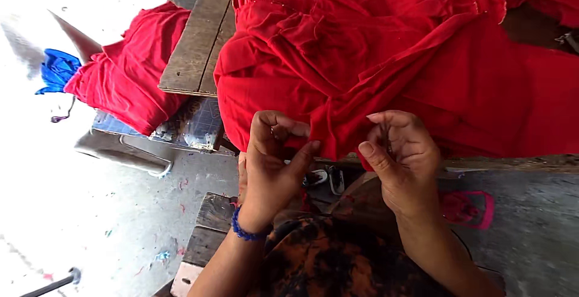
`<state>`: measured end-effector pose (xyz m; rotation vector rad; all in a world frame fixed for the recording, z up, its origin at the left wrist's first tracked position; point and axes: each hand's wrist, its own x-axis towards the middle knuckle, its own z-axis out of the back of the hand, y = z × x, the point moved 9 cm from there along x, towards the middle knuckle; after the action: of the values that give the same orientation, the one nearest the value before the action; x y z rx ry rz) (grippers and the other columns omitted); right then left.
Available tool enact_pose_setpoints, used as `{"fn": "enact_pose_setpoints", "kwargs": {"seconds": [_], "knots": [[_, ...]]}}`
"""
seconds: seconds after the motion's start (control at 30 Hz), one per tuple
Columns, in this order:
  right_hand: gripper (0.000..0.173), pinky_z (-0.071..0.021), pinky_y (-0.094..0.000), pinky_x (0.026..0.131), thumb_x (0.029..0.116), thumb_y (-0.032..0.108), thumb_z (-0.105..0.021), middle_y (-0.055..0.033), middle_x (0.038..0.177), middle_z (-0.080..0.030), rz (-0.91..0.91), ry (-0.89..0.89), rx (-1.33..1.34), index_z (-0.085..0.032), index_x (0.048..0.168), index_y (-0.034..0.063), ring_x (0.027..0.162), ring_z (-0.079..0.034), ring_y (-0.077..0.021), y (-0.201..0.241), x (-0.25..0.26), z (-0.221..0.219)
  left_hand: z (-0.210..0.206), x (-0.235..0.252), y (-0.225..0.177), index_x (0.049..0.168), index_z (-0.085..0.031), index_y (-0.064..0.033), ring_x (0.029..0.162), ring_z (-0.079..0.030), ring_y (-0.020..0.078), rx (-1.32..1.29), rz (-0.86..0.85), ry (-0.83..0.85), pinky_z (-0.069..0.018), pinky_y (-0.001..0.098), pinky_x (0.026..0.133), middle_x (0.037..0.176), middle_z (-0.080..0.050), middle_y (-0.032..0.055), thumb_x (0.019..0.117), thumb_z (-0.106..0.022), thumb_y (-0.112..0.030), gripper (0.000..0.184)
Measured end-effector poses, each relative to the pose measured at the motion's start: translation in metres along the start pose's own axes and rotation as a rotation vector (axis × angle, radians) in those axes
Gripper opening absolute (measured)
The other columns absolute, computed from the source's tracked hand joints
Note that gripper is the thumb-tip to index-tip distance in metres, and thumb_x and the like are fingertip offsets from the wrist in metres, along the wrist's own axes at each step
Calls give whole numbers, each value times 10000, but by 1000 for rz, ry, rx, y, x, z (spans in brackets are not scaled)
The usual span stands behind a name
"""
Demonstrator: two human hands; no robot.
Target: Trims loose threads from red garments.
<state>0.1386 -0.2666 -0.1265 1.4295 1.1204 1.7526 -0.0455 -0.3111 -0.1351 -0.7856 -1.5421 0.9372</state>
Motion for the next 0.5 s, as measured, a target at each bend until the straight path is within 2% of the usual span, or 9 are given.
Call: {"fn": "enact_pose_setpoints", "kwargs": {"seconds": [0.07, 0.13, 0.23, 0.3, 0.37, 0.43, 0.5], "knots": [[355, -543, -147, 635, 888, 150, -777, 89, 911, -632, -56, -11, 41, -608, 1199, 119, 755, -609, 14, -5, -3, -9, -14, -8, -4, 1144, -484, -138, 914, -706, 83, 61, -85, 22, -625, 251, 729, 1078, -690, -13, 846, -724, 68, 435], [279, -581, -175, 661, 869, 41, -760, 65, 913, -679, -119, -62, 87, -657, 1117, 116, 770, -654, -7, -12, -8, -10, -32, -20, 3, 1155, -480, -125, 871, -709, 91, -6, -75, 73, -631, 261, 706, 1115, -683, 26, 868, -717, 55, 414], [194, -564, -181, 609, 886, 1, -719, 54, 827, -662, -180, -127, 125, -692, 1044, 111, 676, -622, -15, -24, -13, -2, -40, -30, 18, 1186, -432, -157, 866, -729, 129, -225, 91, 39, -649, 290, 694, 1215, -648, 46, 922, -663, 25, 395], [204, -571, -176, 633, 891, -7, -723, 59, 851, -673, -149, -105, 137, -697, 1057, 108, 697, -630, -7, -22, -16, -1, -38, -29, 23, 1244, -417, -194, 853, -731, 131, -357, 211, -19, -643, 292, 692, 1156, -678, 26, 934, -650, -11, 428], [217, -561, -161, 640, 890, -14, -725, 63, 880, -679, -99, -71, 137, -695, 1071, 102, 708, -622, 6, -18, -18, -2, -37, -23, 20, 1361, -415, -182, 867, -729, 135, -410, 263, -34, -633, 281, 710, 1110, -700, 46, 920, -651, 19, 539], [224, -558, -148, 641, 887, -24, -721, 70, 887, -681, -51, -44, 110, -685, 1073, 95, 709, -619, 19, -14, -18, -3, -37, -15, 16, 1403, -485, -115, 841, -706, 122, -387, 270, -44, -620, 259, 698, 1065, -691, 57, 897, -676, 66, 571], [229, -559, -133, 647, 874, -42, -717, 71, 885, -679, -14, -24, 64, -669, 1062, 80, 718, -623, 27, -9, -18, -3, -37, -9, 17, 1324, -618, -31, 791, -683, 100, -322, 260, -83, -611, 245, 691, 980, -688, 40, 896, -710, 58, 447]]}}
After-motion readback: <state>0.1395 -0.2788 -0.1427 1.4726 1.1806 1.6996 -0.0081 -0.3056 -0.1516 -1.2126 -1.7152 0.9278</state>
